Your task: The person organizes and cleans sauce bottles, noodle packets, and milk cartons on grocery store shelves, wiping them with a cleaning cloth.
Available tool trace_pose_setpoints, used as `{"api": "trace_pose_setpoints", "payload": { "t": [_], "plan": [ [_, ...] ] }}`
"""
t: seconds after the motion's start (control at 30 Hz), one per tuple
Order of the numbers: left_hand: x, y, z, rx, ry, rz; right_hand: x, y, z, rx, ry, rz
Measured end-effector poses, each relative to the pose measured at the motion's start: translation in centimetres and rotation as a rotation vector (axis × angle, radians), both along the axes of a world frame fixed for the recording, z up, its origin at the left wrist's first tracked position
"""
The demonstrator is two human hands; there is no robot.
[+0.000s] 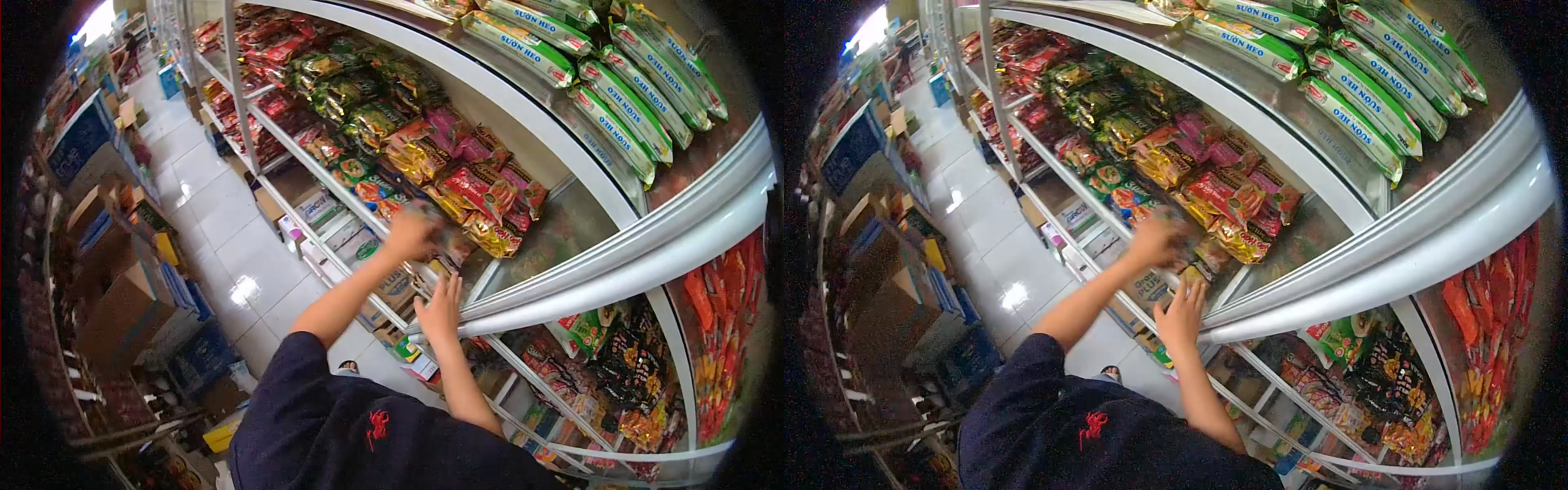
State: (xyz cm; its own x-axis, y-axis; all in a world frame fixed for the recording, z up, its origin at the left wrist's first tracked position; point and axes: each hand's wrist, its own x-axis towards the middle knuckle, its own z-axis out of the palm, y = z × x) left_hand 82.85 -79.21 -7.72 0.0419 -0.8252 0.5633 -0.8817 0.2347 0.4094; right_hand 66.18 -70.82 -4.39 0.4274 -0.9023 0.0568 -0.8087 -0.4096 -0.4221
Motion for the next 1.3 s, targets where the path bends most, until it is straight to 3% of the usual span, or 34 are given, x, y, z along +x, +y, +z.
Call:
{"api": "trace_pose_setpoints", "payload": {
  "t": [0.07, 0.1, 0.2, 0.3, 0.33, 0.37, 0.43, 0.5, 0.6, 0.7, 0.73, 0.77, 0.8, 0.83, 0.9, 0.97, 1.07, 1.17, 1.23, 1.3],
  "plan": [
    [6.1, 0.7, 2.1, 0.164, 0.055, 0.167, 0.1, -1.0, -1.5, -0.047, 0.135, -0.014],
    [8.8, 0.4, 1.4, -0.058, 0.078, 0.29, 0.1, -1.1, -2.2, -0.081, 0.26, -0.012],
    [13.2, -0.6, 0.5, 0.019, -0.01, 0.57, -0.1, -0.8, -1.9, -0.081, 0.273, -0.005],
    [11.0, -1.8, 0.3, 0.058, -0.038, 0.561, -0.6, -1.3, -2.2, -0.049, 0.215, 0.016],
    [9.0, -1.3, 2.0, 0.159, 0.086, 0.445, -0.5, -1.3, -2.3, -0.053, 0.219, 0.009],
    [6.9, -1.3, 1.9, 0.145, -0.034, 0.36, -0.3, -1.1, -2.4, -0.054, 0.225, 0.004],
    [1.1, -1.0, 1.7, 0.18, 0.04, 0.259, 0.7, -0.3, -2.1, -0.079, 0.235, -0.011],
    [-3.6, -0.8, 0.1, 0.015, -0.003, 0.063, 1.5, -0.2, -1.9, -0.11, 0.34, -0.051],
    [-5.4, 0.2, 0.9, 0.158, 0.05, 0.007, 1.2, -0.5, -3.1, -0.133, 0.381, -0.037],
    [-1.5, -0.7, -0.5, -0.062, -0.11, 0.123, 0.4, -0.1, -2.5, -0.172, 0.278, -0.013],
    [1.0, -0.6, 0.9, 0.072, -0.138, 0.188, 0.0, -0.4, -3.1, -0.201, 0.271, 0.016],
    [4.3, -1.6, -0.7, -0.042, -0.088, 0.256, -0.4, -0.5, -3.3, -0.229, 0.264, 0.045],
    [7.3, -0.4, 1.8, 0.025, -0.033, 0.361, -0.7, -0.4, -2.6, -0.181, 0.24, 0.069],
    [10.6, -0.8, 0.1, 0.018, 0.047, 0.411, -0.9, -0.3, -2.6, -0.182, 0.238, 0.062],
    [12.3, 0.6, 1.2, -0.007, -0.01, 0.605, -1.2, -0.3, -2.7, -0.187, 0.225, 0.091],
    [12.5, 0.4, 0.4, 0.101, -0.11, 0.543, -0.9, -0.3, -2.7, -0.193, 0.221, 0.069],
    [9.5, 0.6, 0.6, 0.188, 0.007, 0.312, -0.8, 0.1, -3.2, -0.207, 0.204, 0.053],
    [4.0, 0.4, 0.0, 0.067, -0.065, 0.208, -0.7, -0.3, -2.4, -0.165, 0.183, 0.049],
    [0.2, 0.2, 0.2, 0.211, -0.051, 0.055, -0.8, -0.5, -2.7, -0.189, 0.161, 0.057],
    [-3.1, -0.1, -0.7, 0.093, -0.046, -0.003, -0.9, -0.5, -2.8, -0.232, 0.131, 0.066]
  ]
}}
